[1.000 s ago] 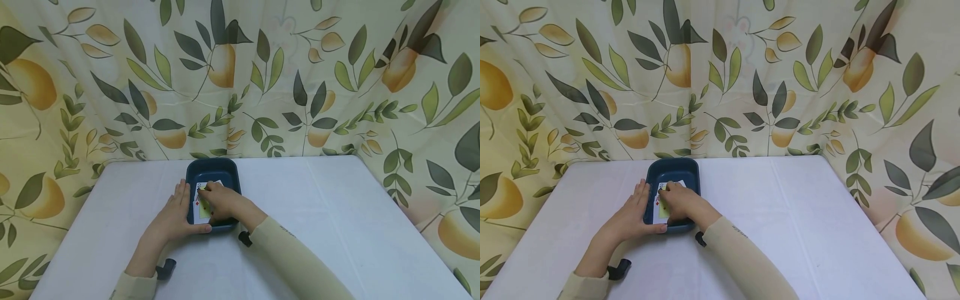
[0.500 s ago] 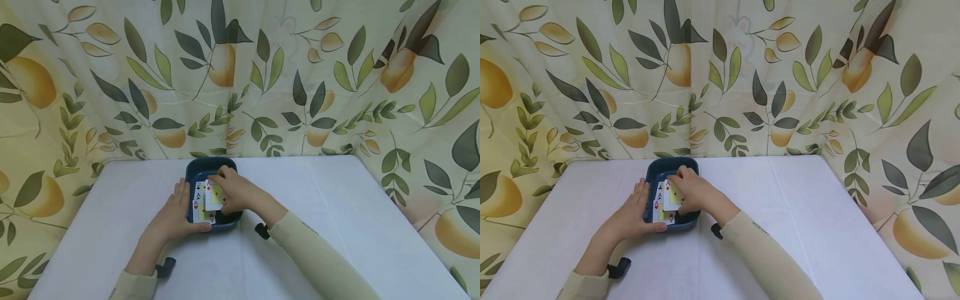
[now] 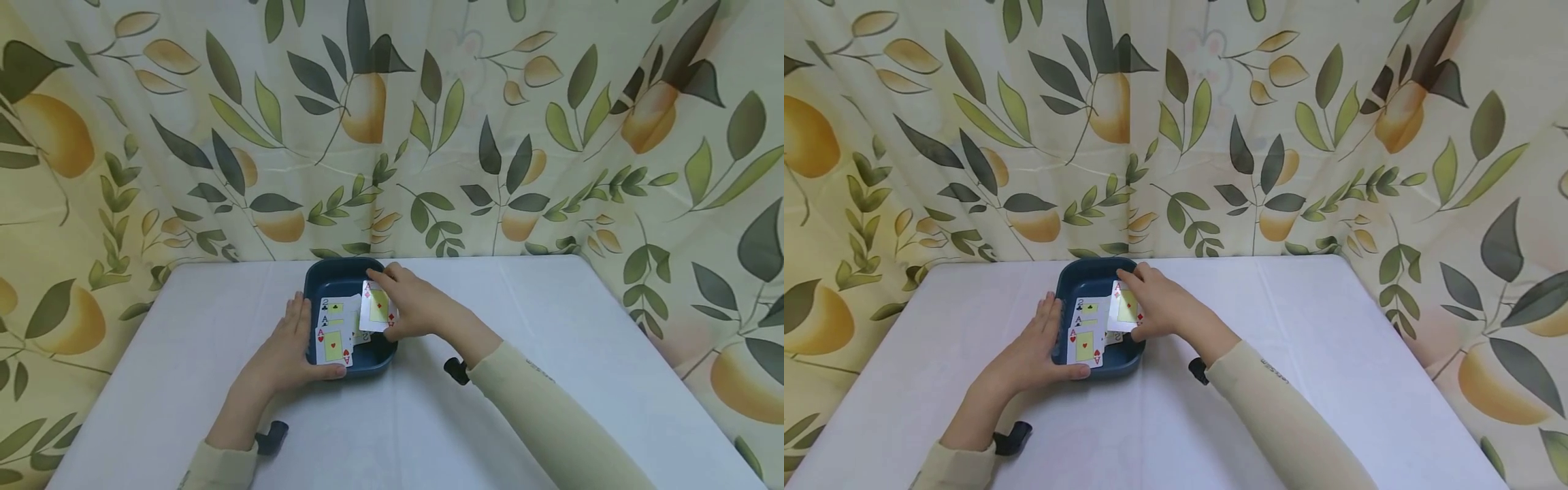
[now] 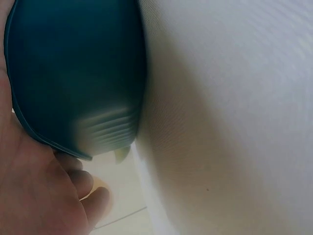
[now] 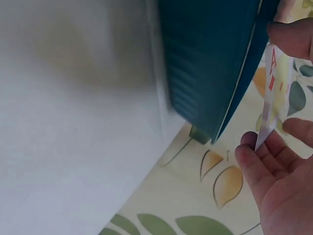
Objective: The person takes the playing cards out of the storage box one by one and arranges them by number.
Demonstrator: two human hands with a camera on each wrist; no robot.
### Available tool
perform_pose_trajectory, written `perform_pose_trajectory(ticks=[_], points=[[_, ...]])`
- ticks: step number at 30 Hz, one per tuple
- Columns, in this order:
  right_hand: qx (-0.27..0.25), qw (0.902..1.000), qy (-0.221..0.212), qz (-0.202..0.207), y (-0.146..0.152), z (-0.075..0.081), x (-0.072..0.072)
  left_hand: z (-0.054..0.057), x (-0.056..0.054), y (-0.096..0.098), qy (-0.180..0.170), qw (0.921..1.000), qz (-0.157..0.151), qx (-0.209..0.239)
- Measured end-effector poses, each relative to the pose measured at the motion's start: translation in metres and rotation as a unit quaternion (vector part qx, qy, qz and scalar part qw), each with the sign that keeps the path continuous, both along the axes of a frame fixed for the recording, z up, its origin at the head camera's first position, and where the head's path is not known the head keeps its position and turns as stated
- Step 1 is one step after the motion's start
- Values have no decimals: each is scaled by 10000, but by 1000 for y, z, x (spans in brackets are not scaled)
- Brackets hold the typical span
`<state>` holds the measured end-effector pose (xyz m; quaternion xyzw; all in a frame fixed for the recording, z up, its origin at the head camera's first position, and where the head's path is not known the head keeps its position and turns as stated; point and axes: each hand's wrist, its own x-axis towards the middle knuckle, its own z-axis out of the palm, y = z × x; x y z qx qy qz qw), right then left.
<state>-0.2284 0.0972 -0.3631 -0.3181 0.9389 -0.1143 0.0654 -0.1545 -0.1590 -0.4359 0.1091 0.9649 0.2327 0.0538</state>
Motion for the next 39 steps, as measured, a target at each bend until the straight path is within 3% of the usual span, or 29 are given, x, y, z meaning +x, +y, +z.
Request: perform_pose_trajectory(ticks=[16,27,39], points=[[328,9986,-193,-378,25,-3,-10,0,1,3,-36,10000,71,36],[443,9962,-327,-678,49,-12,-28,-1,0,0,-39,10000,83,39],[888,9936,-321,-615,60,-26,-47,0,-1,2,-9,9999,71,76]])
